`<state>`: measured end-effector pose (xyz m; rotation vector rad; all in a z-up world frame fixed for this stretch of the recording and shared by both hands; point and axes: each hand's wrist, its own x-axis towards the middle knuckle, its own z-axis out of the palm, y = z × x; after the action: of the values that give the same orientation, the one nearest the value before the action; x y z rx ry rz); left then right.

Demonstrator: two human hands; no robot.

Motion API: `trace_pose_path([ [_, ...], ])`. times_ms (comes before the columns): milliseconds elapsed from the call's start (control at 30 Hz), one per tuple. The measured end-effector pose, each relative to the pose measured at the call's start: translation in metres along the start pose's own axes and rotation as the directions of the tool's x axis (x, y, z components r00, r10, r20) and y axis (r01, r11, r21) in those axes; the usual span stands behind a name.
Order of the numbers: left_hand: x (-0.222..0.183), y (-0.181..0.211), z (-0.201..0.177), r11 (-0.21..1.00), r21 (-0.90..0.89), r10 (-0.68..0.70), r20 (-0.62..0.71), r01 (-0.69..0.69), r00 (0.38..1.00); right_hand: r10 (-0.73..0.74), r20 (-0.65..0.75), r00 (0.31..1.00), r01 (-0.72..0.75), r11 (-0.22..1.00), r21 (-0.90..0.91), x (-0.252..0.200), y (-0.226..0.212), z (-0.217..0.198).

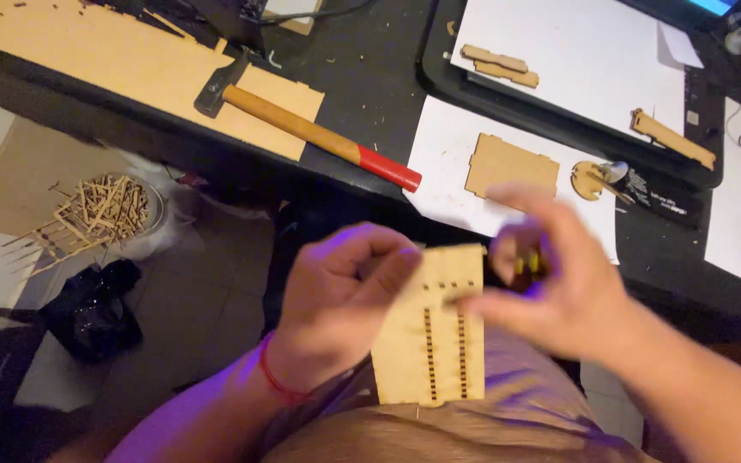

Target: Cleaning and finishing laser-cut wooden pieces using a small tool and hammer for assembly.

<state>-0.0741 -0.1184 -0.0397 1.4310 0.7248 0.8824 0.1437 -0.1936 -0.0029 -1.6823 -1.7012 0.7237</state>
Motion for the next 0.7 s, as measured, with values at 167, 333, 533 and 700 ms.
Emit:
trace_pose_path([
  [167, 0.001, 0.000, 0.001, 0.996, 0.069, 0.059, 0.011, -0.060, 0.998, -0.164, -0.204, 0.965, 0.158, 0.986, -0.043, 0.036, -0.003, -0.005],
  [333, 0.005, 0.006, -0.007, 0.982, 0.105, 0.159, -0.029, -0.155, 0.987, -0.282, -0.108, 0.953, 0.259, 0.948, -0.184, 0.013, 0.001, 0.004],
  [533, 0.011, 0.010, -0.010, 0.975, 0.167, 0.170, -0.150, -0.145, 0.974, -0.104, 0.383, 0.918, 0.113, 0.994, 0.000, -0.018, -0.004, 0.016],
  [700, 0.014, 0.013, -0.006, 0.989, 0.007, 0.148, -0.202, -0.149, 0.968, 0.057, 0.212, 0.976, -0.112, 0.960, 0.255, -0.035, 0.024, 0.010],
])
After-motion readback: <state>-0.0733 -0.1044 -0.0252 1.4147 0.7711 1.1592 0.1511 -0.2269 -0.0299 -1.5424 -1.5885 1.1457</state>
